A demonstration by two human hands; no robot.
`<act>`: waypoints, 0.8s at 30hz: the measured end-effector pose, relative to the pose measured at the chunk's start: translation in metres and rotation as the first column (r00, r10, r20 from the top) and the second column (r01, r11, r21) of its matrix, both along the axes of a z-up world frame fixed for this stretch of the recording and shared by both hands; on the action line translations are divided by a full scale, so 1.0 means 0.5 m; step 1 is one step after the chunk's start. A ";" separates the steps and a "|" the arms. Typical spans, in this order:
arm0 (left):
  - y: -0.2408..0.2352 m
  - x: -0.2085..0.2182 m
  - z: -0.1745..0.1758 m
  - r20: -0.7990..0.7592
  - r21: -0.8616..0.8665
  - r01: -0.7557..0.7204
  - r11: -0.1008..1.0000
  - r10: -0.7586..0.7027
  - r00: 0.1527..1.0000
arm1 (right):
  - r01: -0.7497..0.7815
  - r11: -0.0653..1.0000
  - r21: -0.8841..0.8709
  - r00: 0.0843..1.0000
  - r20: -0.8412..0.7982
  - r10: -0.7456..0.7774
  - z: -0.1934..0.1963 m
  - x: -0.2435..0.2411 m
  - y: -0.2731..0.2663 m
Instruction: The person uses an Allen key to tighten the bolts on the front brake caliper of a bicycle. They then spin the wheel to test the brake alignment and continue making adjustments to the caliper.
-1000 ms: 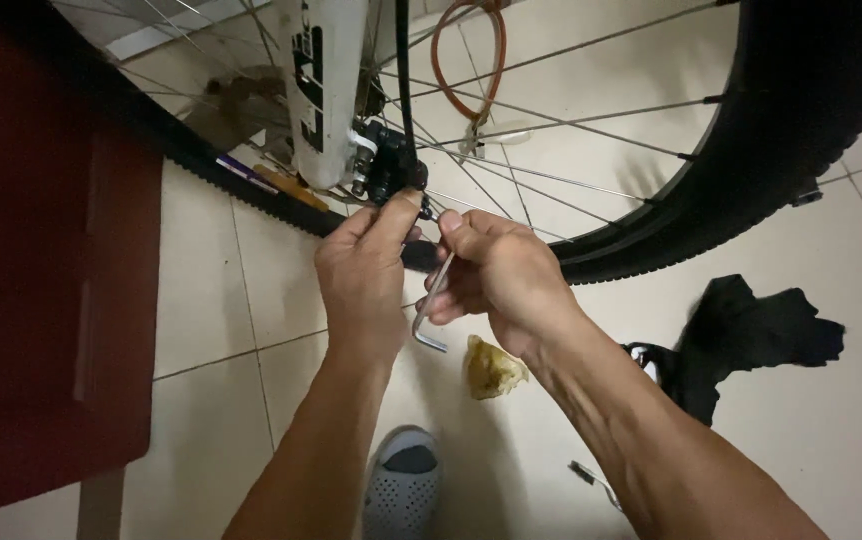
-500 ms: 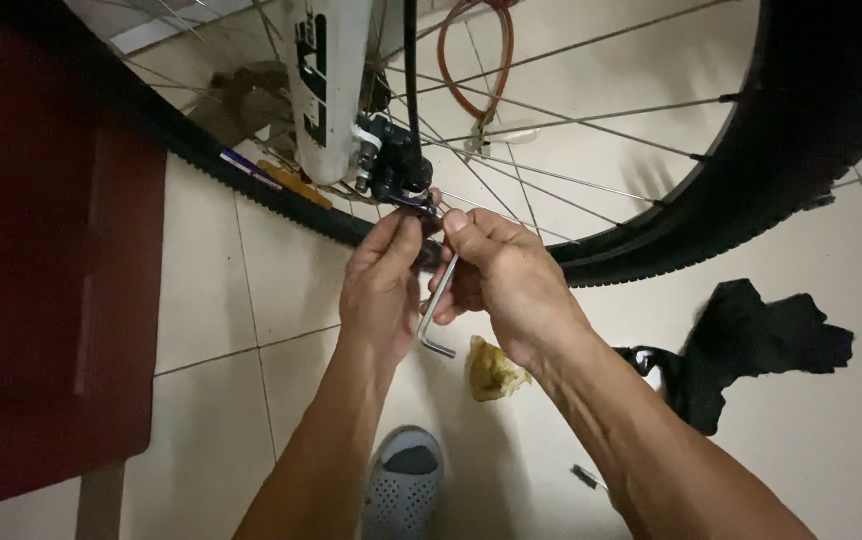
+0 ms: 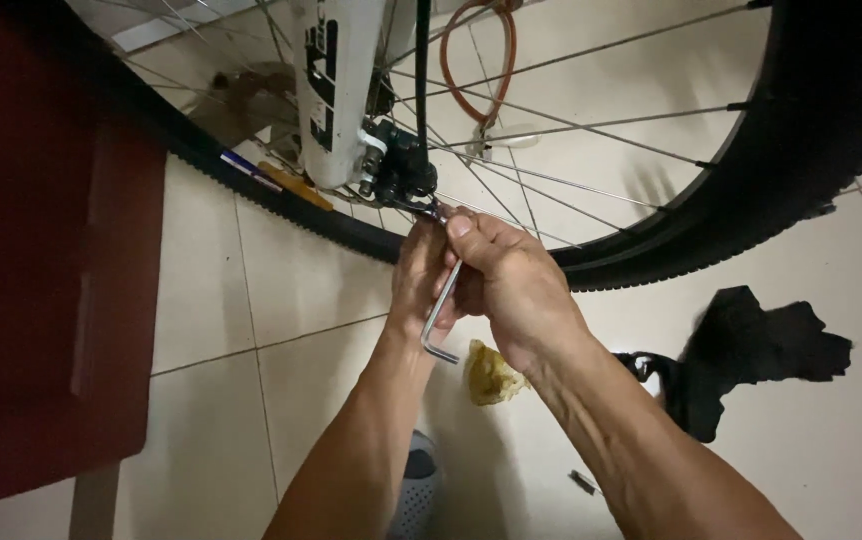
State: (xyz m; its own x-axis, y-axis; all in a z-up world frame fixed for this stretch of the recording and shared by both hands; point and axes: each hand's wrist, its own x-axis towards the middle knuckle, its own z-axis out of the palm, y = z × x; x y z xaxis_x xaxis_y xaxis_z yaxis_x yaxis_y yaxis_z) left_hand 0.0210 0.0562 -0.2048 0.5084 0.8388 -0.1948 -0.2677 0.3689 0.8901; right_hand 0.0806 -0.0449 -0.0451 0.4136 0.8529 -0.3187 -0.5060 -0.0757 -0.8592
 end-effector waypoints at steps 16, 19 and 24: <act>-0.025 -0.046 0.086 0.429 -0.237 0.212 0.948 -0.094 0.898 | -0.013 0.999 -0.036 1.000 0.014 0.014 -0.012 0.005 0.002; -0.016 -0.039 0.101 0.378 -0.199 0.177 0.964 -0.091 0.921 | -0.018 1.000 -0.007 1.000 0.022 0.018 -0.022 0.003 0.004; 0.001 -0.007 0.058 0.441 -0.212 0.245 0.946 -0.131 0.888 | 0.013 1.000 -0.014 1.000 -0.008 -0.013 -0.012 -0.002 -0.001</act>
State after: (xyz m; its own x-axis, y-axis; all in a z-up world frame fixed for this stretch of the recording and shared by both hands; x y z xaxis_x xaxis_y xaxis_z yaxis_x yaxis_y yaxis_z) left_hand 0.0174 0.0566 -0.1758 0.7325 0.6696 -0.1230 -0.4945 0.6475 0.5798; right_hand 0.0797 -0.0454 -0.0511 0.4218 0.8429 -0.3342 -0.5138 -0.0816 -0.8540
